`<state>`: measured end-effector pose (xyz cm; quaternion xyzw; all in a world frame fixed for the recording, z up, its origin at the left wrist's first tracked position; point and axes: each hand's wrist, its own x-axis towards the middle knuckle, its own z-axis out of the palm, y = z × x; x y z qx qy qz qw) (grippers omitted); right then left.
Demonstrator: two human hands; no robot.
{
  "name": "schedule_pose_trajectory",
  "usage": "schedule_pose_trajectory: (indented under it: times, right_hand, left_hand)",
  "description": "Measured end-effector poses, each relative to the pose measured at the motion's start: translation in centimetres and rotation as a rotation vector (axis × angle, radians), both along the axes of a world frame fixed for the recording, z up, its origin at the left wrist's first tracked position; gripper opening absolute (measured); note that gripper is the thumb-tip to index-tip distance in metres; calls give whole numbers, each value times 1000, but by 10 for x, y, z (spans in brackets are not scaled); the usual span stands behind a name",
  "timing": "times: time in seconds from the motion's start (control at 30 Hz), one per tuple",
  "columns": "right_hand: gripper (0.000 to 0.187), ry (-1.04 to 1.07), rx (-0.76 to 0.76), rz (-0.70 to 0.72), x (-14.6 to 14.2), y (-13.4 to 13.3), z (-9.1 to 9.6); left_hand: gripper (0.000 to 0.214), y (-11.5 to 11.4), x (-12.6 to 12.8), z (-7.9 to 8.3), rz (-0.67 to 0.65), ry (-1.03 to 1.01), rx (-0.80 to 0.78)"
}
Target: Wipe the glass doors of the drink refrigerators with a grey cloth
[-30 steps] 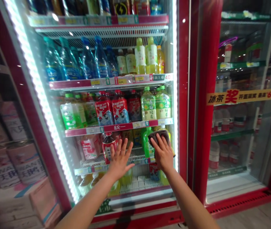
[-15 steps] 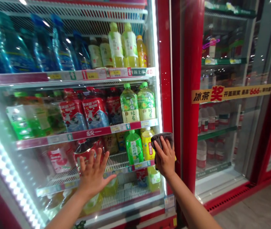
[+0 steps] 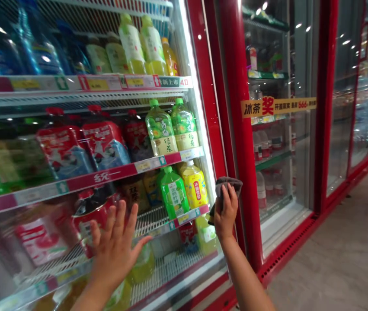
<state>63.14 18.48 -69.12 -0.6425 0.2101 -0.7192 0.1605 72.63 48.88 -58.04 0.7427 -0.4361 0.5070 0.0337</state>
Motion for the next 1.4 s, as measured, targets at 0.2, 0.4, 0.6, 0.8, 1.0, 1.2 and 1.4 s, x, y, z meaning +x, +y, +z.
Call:
schedule_pose_trajectory:
  times: [0.2,0.4,0.6,0.8,1.0,1.2,1.4]
  right_hand:
    - [57,-74,196,-38,5,20,-36]
    - [67,-113,142,63,13,3,11]
    - [68,-42,139,15,18,14,-73]
    - [74,51,90,29,17,2,-53]
    - [75,316,-114,81,-9,5,-34]
    - [73,181,-8,85,-7,6,-16]
    - [71,459,-342,61,-5,53,-9]
  left_hand:
    - [90,14,-8,-47,-77,53,24]
    - [95,56,-3,-89,-76,118,-138]
    - [93,79,4,-125,-88,148,-207]
    - [106,76,-2,-118,-67,145,-140]
    - [114,65,-8,-115,-49,149,-96]
    - [114,57,-19,-110,-28,150,-42]
    - [111,46,-26,-104,-45,147,-66]
